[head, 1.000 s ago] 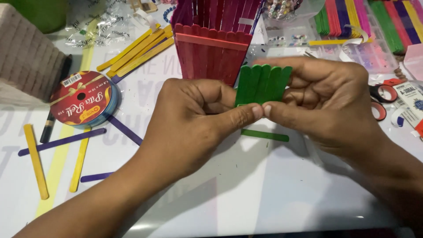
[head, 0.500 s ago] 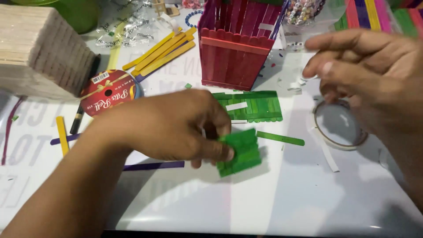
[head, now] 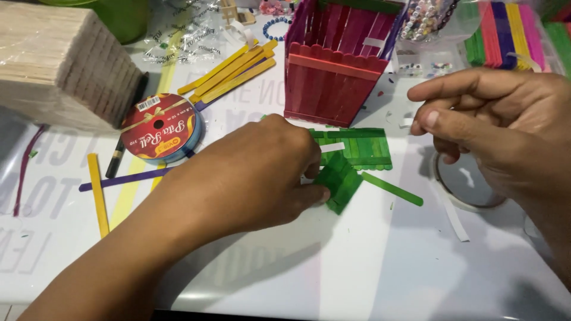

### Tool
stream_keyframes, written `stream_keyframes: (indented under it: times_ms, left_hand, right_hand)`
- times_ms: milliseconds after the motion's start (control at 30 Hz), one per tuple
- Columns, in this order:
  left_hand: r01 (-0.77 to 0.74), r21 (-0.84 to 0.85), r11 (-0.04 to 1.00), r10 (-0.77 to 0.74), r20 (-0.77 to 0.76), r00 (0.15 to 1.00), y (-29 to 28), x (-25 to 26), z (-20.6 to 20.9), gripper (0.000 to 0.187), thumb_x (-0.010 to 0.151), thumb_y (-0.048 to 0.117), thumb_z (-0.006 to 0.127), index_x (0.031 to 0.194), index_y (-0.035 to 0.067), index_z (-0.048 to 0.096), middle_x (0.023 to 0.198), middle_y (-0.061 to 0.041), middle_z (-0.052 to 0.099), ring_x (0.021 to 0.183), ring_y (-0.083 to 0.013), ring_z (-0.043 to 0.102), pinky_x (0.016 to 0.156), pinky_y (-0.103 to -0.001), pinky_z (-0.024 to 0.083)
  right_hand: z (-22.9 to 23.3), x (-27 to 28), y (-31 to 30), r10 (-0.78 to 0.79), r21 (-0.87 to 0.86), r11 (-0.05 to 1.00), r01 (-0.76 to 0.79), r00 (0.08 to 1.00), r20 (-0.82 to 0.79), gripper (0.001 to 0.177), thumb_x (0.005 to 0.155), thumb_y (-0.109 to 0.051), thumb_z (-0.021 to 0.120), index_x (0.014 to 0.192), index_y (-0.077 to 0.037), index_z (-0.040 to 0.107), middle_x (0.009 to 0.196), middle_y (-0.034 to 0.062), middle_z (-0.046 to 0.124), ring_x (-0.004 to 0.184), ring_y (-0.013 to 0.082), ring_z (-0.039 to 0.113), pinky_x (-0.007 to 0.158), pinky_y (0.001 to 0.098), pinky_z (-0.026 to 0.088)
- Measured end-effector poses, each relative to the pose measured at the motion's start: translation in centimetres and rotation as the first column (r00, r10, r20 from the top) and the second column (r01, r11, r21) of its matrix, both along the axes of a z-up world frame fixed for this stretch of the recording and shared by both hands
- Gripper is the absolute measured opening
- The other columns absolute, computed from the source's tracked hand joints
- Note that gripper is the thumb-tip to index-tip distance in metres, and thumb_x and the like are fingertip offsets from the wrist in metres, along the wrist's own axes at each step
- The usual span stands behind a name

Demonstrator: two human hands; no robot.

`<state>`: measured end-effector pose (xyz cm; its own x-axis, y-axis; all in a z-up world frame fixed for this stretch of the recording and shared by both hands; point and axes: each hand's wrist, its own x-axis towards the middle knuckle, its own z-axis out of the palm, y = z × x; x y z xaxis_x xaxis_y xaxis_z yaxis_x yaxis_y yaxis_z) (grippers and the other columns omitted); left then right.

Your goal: The person is constructing a small structure by cutting green popsicle sticks and attaching them to a base with tape.

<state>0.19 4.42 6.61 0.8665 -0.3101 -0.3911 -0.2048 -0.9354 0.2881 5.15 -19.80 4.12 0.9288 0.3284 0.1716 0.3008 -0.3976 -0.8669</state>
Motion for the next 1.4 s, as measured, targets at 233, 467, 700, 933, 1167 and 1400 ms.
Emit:
stream_keyframes:
  times_ms: [233,467,700,933,1167,1400]
  left_hand:
    - [0.047,0.034,0.998,-0.045,-0.055,0.997,-0.2,-0.1,-0.1,0.024,0.091,0.037,0.07,0.086,0.014,0.074,0.086,-0.014,0.069,0.074,-0.0363,0.068,0.063,-0.048,0.052]
    - [-0.117,0.06,0.991,0.113,0.061,0.992,0.7,0.3,1.0,0.023,0.088,0.04,0.075,0.091,0.017,0.078,0.092,-0.017,0.071,0.083,-0.0417,0.07,0.07,-0.053,0.054]
    - [-0.225,0.042,0.973,0.216,0.163,0.963,1.8,0.6,1.2,0.022,0.09,0.04,0.076,0.094,0.019,0.078,0.095,-0.016,0.07,0.086,-0.0415,0.069,0.069,-0.054,0.055]
    - [0.061,0.055,0.997,-0.061,0.0,0.998,0.8,0.3,0.0,0.025,0.084,0.037,0.077,0.085,0.012,0.074,0.088,-0.014,0.071,0.079,-0.036,0.071,0.066,-0.048,0.055]
    - [0.2,-0.018,0.98,-0.198,0.085,0.976,-0.5,0.7,-3.4,0.026,0.08,0.036,0.082,0.093,0.015,0.077,0.098,-0.015,0.07,0.089,-0.0386,0.069,0.067,-0.05,0.056]
    - [0.207,-0.043,0.977,-0.195,0.194,0.961,-0.6,0.9,-4.1,0.01,0.085,0.025,0.074,0.088,0.016,0.076,0.083,-0.014,0.07,0.076,-0.043,0.068,0.057,-0.053,0.053]
  right_hand:
    - [-1.0,0.1,0.4,0.128,-0.15,0.981,-0.121,0.991,0.04,0.026,0.083,0.009,0.075,0.109,0.006,0.076,0.087,0.0152,0.08,0.066,0.0157,0.073,0.061,0.0206,0.063]
    - [-1.8,-1.1,0.6,0.672,-0.639,0.676,-0.368,0.665,0.327,0.029,0.087,-0.029,0.073,0.111,-0.013,0.076,0.1,0.0038,0.074,0.047,0.0181,0.064,0.042,0.0368,0.05]
    - [-1.6,-2.0,0.8,0.706,-0.636,0.651,-0.414,0.639,0.307,0.023,0.085,-0.032,0.074,0.101,-0.017,0.081,0.093,-0.0012,0.076,0.055,0.022,0.069,0.038,0.0386,0.047]
    - [-2.3,-2.0,0.7,0.705,-0.696,0.621,-0.36,0.646,0.294,0.022,0.083,-0.037,0.073,0.098,-0.023,0.081,0.094,-0.0063,0.073,0.052,0.0236,0.067,0.039,0.0414,0.045]
    - [-2.1,-2.7,1.5,0.743,-0.583,0.634,-0.508,0.61,0.277,0.018,0.085,-0.033,0.078,0.09,-0.017,0.076,0.08,-0.0035,0.07,0.051,0.0191,0.065,0.039,0.0346,0.045]
    - [-1.6,-2.3,1.5,0.734,-0.553,0.645,-0.526,0.628,0.259,0.011,0.086,-0.022,0.076,0.093,-0.014,0.077,0.077,-0.0003,0.07,0.052,0.0207,0.065,0.041,0.0365,0.042]
